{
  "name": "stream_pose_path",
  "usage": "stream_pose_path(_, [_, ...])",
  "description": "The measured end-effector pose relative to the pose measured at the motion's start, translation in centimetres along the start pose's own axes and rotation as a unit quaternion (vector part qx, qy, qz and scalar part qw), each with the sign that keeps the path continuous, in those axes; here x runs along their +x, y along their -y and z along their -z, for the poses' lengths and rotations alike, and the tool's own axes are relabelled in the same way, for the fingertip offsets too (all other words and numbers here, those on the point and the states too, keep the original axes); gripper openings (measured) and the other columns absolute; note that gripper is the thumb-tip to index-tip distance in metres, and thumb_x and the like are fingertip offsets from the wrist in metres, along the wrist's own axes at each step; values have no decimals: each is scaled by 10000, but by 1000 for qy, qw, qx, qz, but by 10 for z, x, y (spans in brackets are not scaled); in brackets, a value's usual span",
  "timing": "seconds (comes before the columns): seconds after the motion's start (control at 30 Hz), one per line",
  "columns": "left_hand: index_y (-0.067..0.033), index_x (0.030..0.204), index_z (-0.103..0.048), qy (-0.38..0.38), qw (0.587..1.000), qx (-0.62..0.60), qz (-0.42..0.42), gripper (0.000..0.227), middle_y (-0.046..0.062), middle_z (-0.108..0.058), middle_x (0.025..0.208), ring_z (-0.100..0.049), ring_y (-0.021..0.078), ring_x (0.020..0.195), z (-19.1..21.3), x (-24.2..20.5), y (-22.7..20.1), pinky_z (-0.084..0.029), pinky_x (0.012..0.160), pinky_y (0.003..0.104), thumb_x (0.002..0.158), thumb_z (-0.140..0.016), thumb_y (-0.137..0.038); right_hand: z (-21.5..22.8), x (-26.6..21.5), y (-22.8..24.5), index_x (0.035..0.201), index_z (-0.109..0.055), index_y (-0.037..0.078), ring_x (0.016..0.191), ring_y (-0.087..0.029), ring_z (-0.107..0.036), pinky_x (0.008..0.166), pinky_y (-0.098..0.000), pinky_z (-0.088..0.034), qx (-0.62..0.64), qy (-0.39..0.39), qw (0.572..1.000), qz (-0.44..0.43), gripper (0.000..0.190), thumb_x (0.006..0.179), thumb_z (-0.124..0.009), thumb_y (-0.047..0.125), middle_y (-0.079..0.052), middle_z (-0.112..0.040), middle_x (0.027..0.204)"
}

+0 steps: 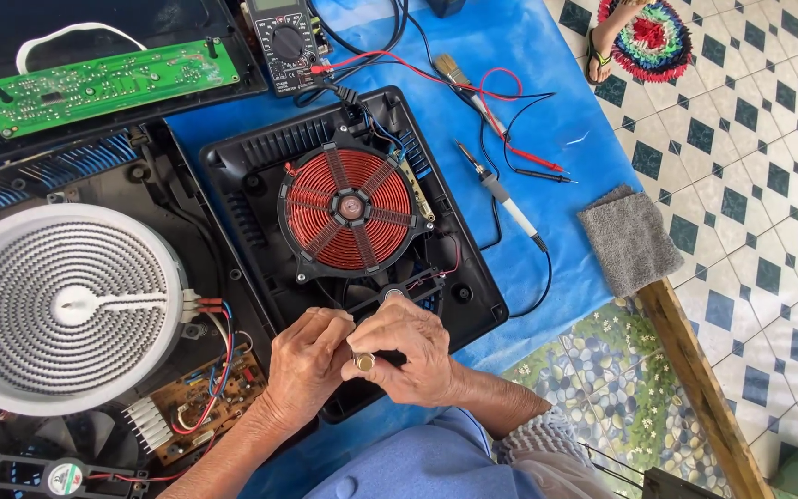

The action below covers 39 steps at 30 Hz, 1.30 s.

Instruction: Using a screwdriver to remove the cooling fan from the internal assembly of an induction cooktop.

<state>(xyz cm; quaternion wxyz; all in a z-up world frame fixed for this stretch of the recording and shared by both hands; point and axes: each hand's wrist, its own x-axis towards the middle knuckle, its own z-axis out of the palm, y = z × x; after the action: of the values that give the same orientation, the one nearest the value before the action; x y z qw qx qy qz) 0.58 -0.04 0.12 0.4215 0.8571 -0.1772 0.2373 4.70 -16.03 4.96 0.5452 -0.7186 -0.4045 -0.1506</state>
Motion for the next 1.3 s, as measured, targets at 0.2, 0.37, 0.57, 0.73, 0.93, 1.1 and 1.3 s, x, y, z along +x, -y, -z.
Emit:
stream_pose_path(0.2, [-3,923,-634,16,1000,-1,1,21,94,-700,871,-672,235,738,6,9,-8,-589,713,326,934,-631,15,21,13,-9,1117,-690,33,840,-150,-706,786,-307,-502,63,94,994,2,225,1075,-613,240,-24,-754,961])
stream_pose_path(0.37, [8,1026,-619,19,1000,-1,-17,102,98,-689,930,-656,249,753,3,3,-3,-582,677,324,947,-603,71,29,18,-10,1181,-692,38,869,-213,-629,815,-344,-511,79,140,987,6,200,1102,-578,182,-55,-745,1079])
stream_pose_path(0.57, [-22,969,-630,34,999,11,23,108,65,-683,898,-655,232,761,2,-2,0,-589,670,319,951,-582,73,15,12,-7,1191,-656,74,954,-220,-628,860,-357,-553,74,127,989,-2,272,1045,-614,299,-31,-686,1071])
stream_pose_path(0.73, [-48,967,-611,25,999,19,11,102,66,-681,877,-652,227,726,2,-1,-1,-572,660,310,939,-658,38,2,2,-7,1105,-578,66,842,-221,-693,765,-360,-600,19,27,999,36,388,883,-888,135,-91,-669,1004])
stream_pose_path(0.93, [-48,930,-652,30,999,17,42,58,47,-702,884,-674,224,777,1,-2,0,-581,676,310,983,-641,-71,15,14,-12,1106,-682,32,911,-236,-767,795,-345,-654,89,78,993,20,200,1028,-696,216,-111,-752,1036])
stream_pose_path(1.1, [-7,1006,-644,31,999,-15,-5,86,78,-662,916,-629,250,760,7,4,-5,-573,677,329,926,-614,2,28,27,-13,1290,-616,32,1041,-259,-715,865,-343,-646,240,227,944,-21,206,1088,-630,63,-134,-693,1174])
stream_pose_path(1.3, [-8,986,-627,26,999,-7,37,39,67,-662,889,-629,234,751,-4,-12,7,-556,583,326,983,-602,-39,23,32,0,1367,-553,48,1164,-301,-686,1029,-417,-626,224,234,945,-44,221,1164,-486,106,-105,-658,1244])
